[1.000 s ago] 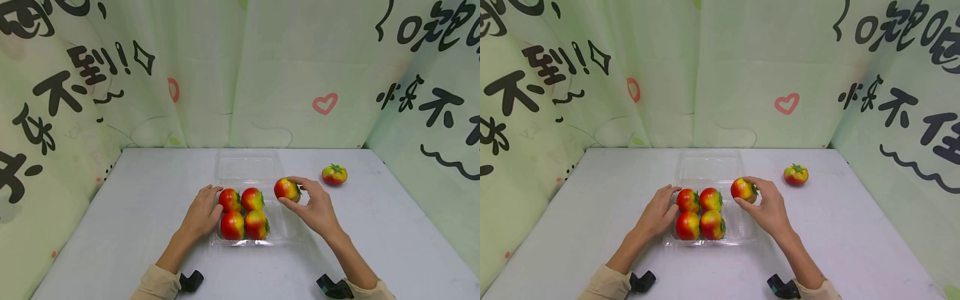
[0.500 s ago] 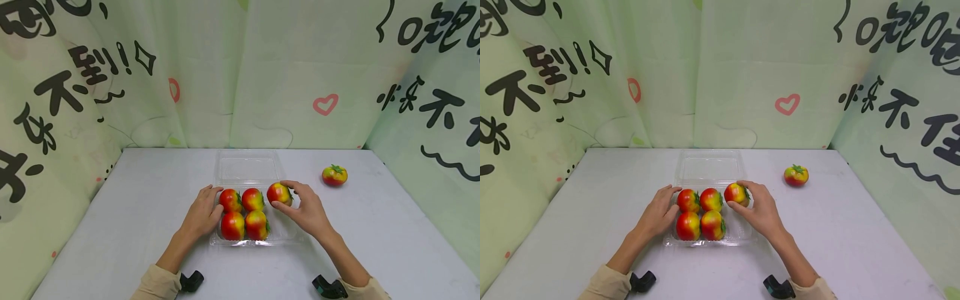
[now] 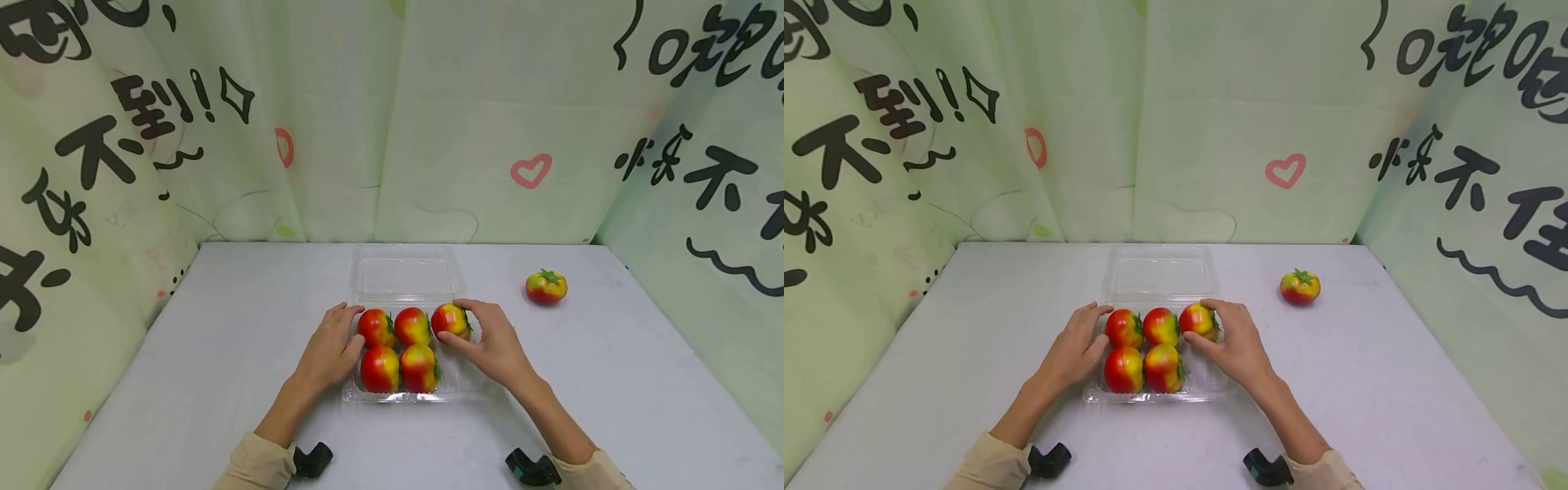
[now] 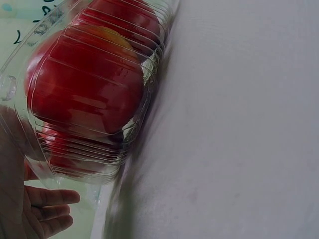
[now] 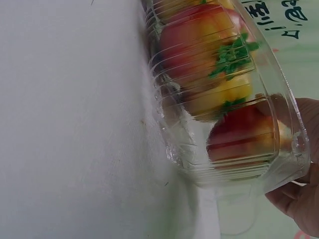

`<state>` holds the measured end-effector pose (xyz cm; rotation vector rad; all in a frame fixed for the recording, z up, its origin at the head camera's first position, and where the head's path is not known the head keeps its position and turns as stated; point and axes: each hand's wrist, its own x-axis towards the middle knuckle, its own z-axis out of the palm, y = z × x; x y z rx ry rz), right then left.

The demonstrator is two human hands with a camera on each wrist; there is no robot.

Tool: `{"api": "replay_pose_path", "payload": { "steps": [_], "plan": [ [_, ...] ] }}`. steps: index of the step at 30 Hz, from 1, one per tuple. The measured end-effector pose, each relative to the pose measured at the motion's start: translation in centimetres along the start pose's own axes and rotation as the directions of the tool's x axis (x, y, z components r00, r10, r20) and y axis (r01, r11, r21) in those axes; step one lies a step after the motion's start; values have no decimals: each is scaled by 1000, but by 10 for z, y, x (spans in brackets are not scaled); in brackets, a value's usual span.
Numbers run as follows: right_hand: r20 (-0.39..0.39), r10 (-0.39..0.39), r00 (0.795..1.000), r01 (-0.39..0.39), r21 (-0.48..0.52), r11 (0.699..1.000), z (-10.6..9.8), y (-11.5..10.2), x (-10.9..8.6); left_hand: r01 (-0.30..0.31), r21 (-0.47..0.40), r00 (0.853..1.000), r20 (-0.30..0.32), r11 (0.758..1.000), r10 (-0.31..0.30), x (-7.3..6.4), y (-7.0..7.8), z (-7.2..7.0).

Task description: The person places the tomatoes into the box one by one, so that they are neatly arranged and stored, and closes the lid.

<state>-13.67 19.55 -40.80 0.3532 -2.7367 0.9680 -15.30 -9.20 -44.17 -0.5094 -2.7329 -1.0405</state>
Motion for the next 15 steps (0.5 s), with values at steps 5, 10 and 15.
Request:
{"api": "replay_pose_path", "payload": {
  "steps": [5, 10, 15],
  "plan": [
    [3, -6, 1000, 6, -21, 1000, 4, 4, 1, -2, -1, 1000, -2, 1000, 2, 0, 0, 1],
    [6, 10, 1000, -10, -29, 1000, 4, 4, 1, 1, 6, 1000, -7, 1000, -1, 0, 0, 1],
    [-2, 13, 1000, -13, -19, 1000, 2, 4, 0, -2, 7, 1000, -9, 1000, 2, 0, 0, 1]
  ]
}}
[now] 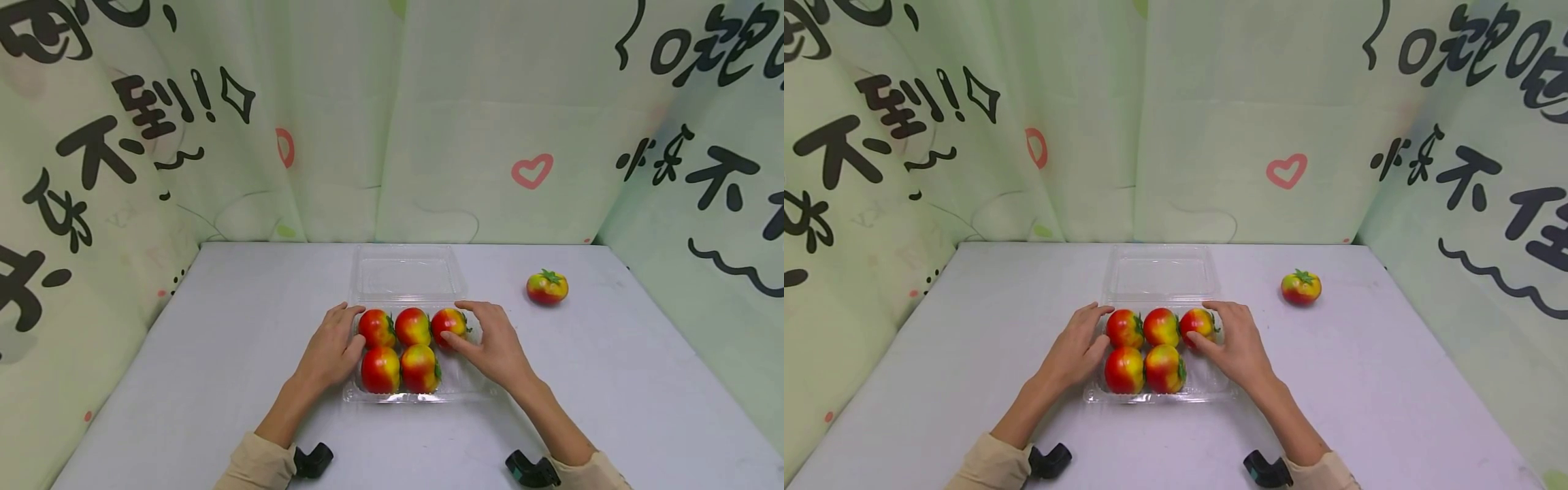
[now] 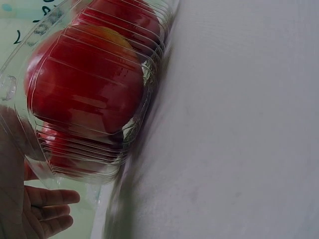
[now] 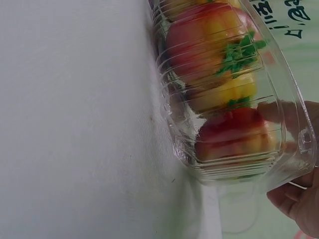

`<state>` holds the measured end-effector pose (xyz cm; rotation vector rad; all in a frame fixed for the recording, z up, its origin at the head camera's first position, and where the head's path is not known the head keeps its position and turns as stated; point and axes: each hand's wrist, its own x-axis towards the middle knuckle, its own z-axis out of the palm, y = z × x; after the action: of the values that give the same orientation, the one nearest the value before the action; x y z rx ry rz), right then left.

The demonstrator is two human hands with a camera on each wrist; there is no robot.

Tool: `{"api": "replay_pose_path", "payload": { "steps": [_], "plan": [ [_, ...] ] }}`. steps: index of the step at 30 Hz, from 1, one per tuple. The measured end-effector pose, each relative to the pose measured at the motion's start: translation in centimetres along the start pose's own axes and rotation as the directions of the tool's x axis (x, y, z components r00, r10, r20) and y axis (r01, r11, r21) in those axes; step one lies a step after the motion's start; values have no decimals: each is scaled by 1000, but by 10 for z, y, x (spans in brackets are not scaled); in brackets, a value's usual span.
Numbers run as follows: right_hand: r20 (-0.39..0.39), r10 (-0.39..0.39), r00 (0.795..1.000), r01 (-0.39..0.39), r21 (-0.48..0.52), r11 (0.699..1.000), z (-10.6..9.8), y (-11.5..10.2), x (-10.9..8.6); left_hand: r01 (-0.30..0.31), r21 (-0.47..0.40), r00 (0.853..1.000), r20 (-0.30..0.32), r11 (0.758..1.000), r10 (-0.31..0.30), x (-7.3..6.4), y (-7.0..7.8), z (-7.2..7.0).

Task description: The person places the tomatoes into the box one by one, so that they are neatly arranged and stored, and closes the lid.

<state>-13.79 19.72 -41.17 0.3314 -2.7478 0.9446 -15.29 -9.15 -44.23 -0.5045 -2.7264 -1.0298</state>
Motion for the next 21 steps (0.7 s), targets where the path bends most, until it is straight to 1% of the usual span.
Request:
{"api": "replay_pose_path", "payload": {
  "steps": [5, 10, 14, 21],
  "plan": [
    [-16, 23, 1000, -23, 1, 1000, -5, 2, -1, -2, 1, 1000, 0, 1000, 2, 0, 0, 0],
    [-40, 28, 999, -28, -12, 1000, -10, 6, -1, -3, 5, 1000, -1, 1000, 3, 0, 0, 0],
    [-45, 34, 998, -35, -17, 999, -12, 10, -1, -1, 4, 1000, 1, 1000, 1, 0, 1, -1],
    [-69, 20, 997, -22, -31, 999, -15, 18, -1, 2, 1, 1000, 4, 1000, -2, -1, 1, -1]
  ]
}}
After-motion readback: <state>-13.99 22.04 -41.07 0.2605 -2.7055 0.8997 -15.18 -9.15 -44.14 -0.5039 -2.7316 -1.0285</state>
